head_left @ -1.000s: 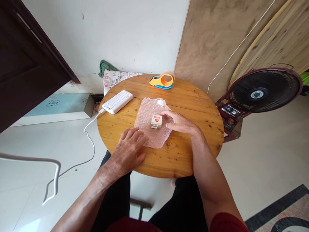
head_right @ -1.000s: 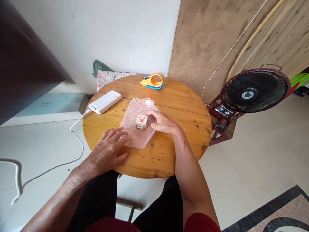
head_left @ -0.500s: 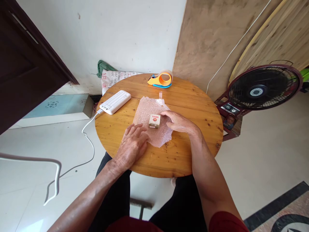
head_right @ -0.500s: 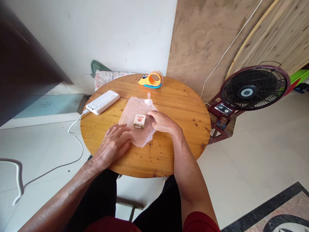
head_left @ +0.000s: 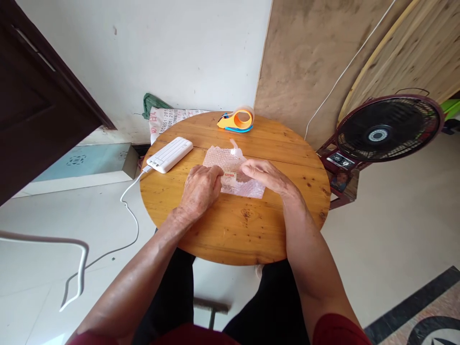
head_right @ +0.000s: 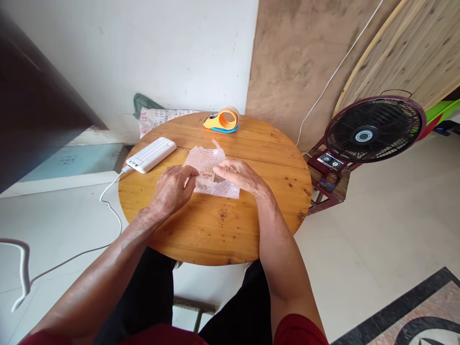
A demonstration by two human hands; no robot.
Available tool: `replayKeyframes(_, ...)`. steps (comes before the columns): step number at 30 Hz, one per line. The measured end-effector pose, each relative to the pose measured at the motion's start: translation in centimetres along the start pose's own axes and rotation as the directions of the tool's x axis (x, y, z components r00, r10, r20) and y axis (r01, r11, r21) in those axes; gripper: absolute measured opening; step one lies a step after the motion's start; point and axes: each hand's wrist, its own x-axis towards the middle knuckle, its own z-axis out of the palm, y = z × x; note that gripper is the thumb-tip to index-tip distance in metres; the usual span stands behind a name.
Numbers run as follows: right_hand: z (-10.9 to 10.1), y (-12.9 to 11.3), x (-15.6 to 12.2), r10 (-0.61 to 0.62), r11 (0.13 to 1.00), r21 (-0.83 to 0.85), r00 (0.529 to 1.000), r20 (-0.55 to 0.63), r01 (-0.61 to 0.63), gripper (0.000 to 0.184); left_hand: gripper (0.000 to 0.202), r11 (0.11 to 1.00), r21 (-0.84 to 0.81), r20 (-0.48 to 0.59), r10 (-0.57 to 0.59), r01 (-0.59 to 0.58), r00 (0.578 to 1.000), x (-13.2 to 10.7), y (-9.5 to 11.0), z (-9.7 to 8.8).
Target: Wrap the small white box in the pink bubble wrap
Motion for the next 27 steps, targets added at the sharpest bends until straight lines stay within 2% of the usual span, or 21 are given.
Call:
replayKeyframes(3, 0.0, 0.1, 0.1, -0.050, 0.998, 0.030, 0.996, 0.080, 0.048, 0.040, 0.026, 0.998, -0.033, 0.008, -0.049, 0.049, 0.999, 0.6, -0.3, 0.4)
replayKeyframes(5, 0.2, 0.6, 0.3, -0.082, 0.997, 0.001, 0.991, 0.109, 0.082, 0.038, 0.027, 0.994, -0.082, 0.013, -0.073, 0.073, 0.997, 0.7, -0.5, 0.6)
replayKeyframes(8, 0.6, 1.2, 0.7, -0.092, 0.992, -0.069, 0.987, 0.135, 0.102, 0.024, 0.026, 0.977, -0.195, 0.023, -0.088, 0.091, 0.996, 0.5, -0.8, 0.7)
replayKeyframes(10, 0.8, 1.4, 0.9, -0.104, 0.990, -0.083, 0.989, 0.105, 0.113, 0.018, 0.027, 0.965, -0.250, 0.023, -0.075, 0.079, 0.997, 0.4, -1.1, 0.7)
replayKeyframes(13, 1.1, 1.5, 1.1, -0.143, 0.985, -0.088, 0.989, 0.040, 0.146, 0.012, 0.032, 0.968, -0.240, 0.031, -0.072, 0.077, 0.997, 0.3, -1.6, 0.6)
replayKeyframes(17, 1.4, 1.7, 1.2, -0.155, 0.986, -0.065, 0.988, -0.018, 0.154, 0.009, 0.015, 0.963, -0.220, 0.140, -0.126, 0.155, 0.982, 0.9, -2.2, 0.0)
replayKeyframes(22, 1.6, 1.5, 1.0, -0.064, 0.996, -0.058, 0.998, -0.019, 0.063, 0.011, 0.020, 0.857, -0.431, 0.242, -0.191, 0.282, 0.951, 1.8, -1.9, -0.3)
replayKeyframes(27, 1.9, 1.7, 1.2, 0.004, 0.998, -0.061, 0.999, -0.042, -0.007, 0.014, 0.022, 0.729, -0.575, 0.286, -0.246, 0.371, 0.926, 2.1, -1.9, 1.1)
